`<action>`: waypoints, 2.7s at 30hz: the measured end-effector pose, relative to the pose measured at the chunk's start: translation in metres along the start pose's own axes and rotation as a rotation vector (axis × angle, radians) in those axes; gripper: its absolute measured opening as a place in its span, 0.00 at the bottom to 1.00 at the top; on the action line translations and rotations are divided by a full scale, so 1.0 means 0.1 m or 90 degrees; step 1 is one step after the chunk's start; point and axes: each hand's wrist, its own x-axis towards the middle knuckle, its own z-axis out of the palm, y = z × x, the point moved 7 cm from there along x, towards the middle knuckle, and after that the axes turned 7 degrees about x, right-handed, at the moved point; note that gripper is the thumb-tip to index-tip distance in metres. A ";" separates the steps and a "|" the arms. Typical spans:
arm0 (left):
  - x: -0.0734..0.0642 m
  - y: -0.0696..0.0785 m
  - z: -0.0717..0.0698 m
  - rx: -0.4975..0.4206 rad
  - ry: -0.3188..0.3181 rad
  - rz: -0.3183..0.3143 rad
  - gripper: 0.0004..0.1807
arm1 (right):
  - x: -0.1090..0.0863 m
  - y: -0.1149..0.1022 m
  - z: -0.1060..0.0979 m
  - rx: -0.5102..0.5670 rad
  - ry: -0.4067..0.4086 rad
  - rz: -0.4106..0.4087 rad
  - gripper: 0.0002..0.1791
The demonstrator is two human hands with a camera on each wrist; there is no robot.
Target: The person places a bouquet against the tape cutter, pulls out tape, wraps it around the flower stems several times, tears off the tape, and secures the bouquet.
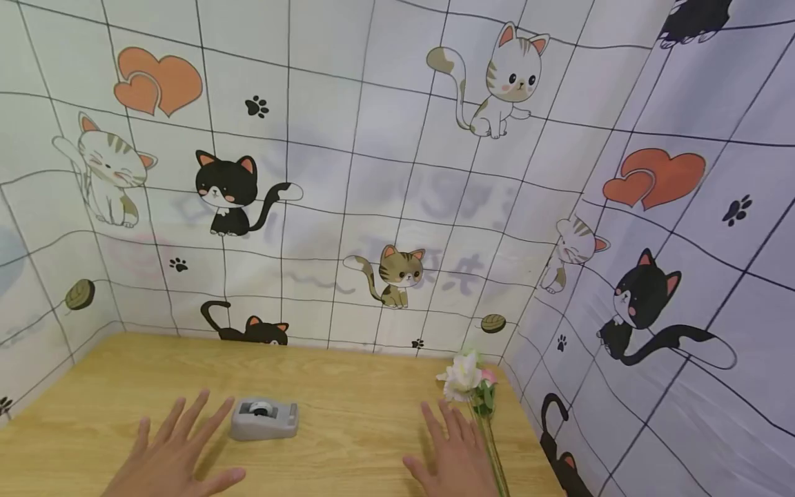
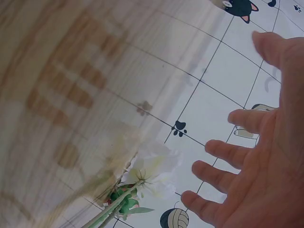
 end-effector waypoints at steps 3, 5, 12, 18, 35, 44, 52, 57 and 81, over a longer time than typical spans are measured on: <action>0.00 0.03 -0.01 -0.014 -0.007 0.001 0.61 | 0.03 0.06 -0.03 0.010 -0.022 0.033 0.51; 0.01 0.05 -0.03 -0.014 -0.009 0.002 0.61 | 0.04 0.10 -0.05 0.017 -0.039 0.059 0.50; 0.00 0.11 -0.10 0.008 -0.003 0.009 0.61 | 0.07 0.24 -0.09 0.015 -0.066 0.113 0.48; -0.02 0.18 -0.17 0.028 0.010 0.026 0.60 | 0.04 0.33 -0.14 0.000 -0.050 0.118 0.45; -0.03 0.28 -0.15 0.012 0.004 0.046 0.58 | -0.01 0.64 -0.19 -0.006 -0.063 0.198 0.43; -0.01 0.31 -0.06 0.004 -0.047 0.052 0.58 | -0.04 0.80 -0.19 0.017 -0.073 0.254 0.44; -0.05 0.36 -0.03 -0.004 -0.005 0.068 0.57 | -0.08 0.95 -0.15 0.050 -0.111 0.332 0.43; -0.01 0.41 -0.05 -0.026 -0.046 0.066 0.57 | -0.08 0.99 -0.15 0.051 -0.108 0.332 0.29; -0.02 0.52 -0.12 -0.041 -0.096 0.092 0.55 | -0.06 0.95 -0.14 0.111 -0.116 0.352 0.17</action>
